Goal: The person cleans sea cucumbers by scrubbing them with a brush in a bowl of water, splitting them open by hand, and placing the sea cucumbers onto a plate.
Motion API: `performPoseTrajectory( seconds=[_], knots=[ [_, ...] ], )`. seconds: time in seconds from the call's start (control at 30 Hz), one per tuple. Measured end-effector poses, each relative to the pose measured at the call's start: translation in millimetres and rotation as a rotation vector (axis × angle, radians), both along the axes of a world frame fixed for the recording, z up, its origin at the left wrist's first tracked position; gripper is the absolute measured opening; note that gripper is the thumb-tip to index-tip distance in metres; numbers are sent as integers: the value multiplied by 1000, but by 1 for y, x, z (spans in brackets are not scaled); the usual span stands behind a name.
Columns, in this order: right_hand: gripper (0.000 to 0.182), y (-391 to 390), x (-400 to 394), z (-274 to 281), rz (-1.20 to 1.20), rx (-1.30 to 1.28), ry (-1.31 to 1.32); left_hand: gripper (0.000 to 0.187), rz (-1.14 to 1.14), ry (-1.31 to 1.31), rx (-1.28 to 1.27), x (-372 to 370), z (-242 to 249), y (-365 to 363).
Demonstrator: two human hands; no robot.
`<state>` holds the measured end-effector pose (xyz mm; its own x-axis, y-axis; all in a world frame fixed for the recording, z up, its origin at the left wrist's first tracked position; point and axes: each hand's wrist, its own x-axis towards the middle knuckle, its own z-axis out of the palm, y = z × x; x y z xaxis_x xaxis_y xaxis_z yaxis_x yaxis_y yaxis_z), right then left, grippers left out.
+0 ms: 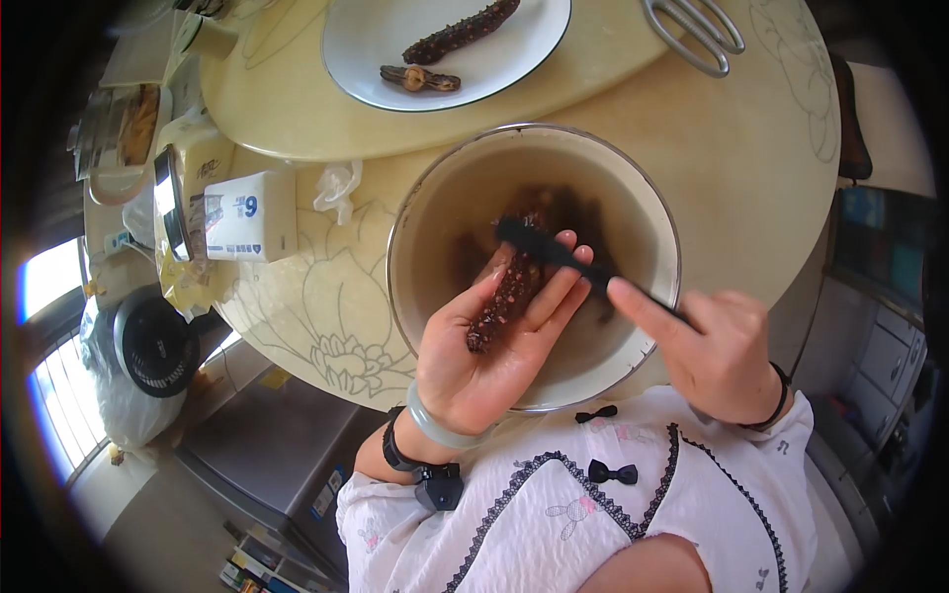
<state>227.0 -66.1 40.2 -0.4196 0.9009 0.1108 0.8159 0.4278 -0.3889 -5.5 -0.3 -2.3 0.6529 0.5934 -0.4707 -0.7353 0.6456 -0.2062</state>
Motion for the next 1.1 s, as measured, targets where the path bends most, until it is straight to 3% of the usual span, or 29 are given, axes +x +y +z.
performPoseTrajectory(
  seconds=[0.17,0.3,0.37,0.47,0.53,0.7,0.77,0.9,0.97,1.1],
  knots=[
    [60,-8,-14,-2,52,32,124,36,30,55,-66,-1,3,2],
    [62,2,-3,1,31,-10,25,36,27,55,-18,1,0,2],
    [61,-6,-13,1,68,-23,94,36,16,69,6,0,2,3],
    [61,-6,-12,1,82,-29,123,36,62,17,-142,-1,3,4],
    [60,1,-4,-3,-20,31,-44,35,50,-6,-81,-1,-2,1],
    [55,8,9,-8,-159,56,-56,34,59,9,-123,-2,-2,0],
    [71,10,13,-20,-234,149,-134,33,60,33,-130,0,2,2],
    [67,11,10,-14,-238,84,-133,33,90,58,-145,-1,-2,0],
    [58,7,6,-1,-111,-91,15,33,91,68,-152,0,-3,1],
    [61,-5,-6,7,83,-148,142,35,65,77,-121,0,1,4]
  ],
)
